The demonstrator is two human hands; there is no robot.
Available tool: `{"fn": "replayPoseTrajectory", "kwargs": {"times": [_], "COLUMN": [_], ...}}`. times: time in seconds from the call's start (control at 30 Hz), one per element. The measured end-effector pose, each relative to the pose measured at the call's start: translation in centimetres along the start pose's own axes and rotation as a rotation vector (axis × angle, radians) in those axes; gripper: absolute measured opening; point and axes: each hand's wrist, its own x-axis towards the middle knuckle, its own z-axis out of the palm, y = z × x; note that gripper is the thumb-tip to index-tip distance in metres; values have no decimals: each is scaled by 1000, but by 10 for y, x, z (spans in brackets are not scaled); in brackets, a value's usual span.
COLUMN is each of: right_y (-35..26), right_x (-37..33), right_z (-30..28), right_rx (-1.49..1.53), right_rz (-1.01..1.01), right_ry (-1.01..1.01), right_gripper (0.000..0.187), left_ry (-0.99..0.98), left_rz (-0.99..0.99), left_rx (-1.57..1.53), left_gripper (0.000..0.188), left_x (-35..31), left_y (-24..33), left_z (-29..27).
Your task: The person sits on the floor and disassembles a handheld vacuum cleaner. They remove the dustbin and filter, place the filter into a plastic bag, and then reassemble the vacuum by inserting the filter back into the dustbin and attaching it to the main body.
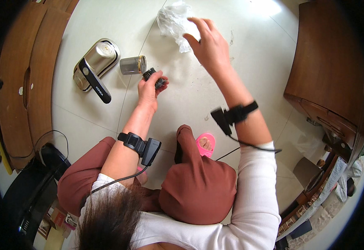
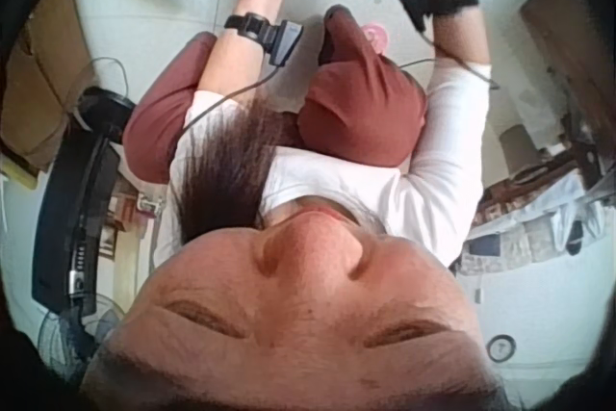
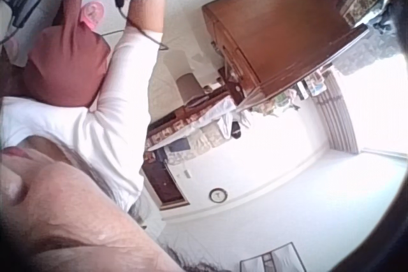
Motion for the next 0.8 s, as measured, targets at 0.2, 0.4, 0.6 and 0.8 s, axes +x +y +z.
{"fn": "replayPoseTrajectory", "kwargs": {"times": [0.2, 0.4, 0.6, 0.8], "right_y": [4, 21, 29, 70], "right_x": [52, 52, 45, 17], "right_z": [57, 90, 107, 106], "right_rx": [-331, -371, -343, -229], "right_rz": [15, 45, 108, 212], "right_ry": [-386, -600, -697, -624], "right_gripper": [90, 102, 74, 41], "left_ry": [2, 15, -30, -127], "left_rz": [40, 16, -27, -36], "left_rx": [129, 77, 72, -3], "left_gripper": [27, 28, 28, 27], "left_x": [-1, -1, -2, 0], "left_y": [-4, 5, 8, 11], "left_z": [-10, -21, -24, -13]}}
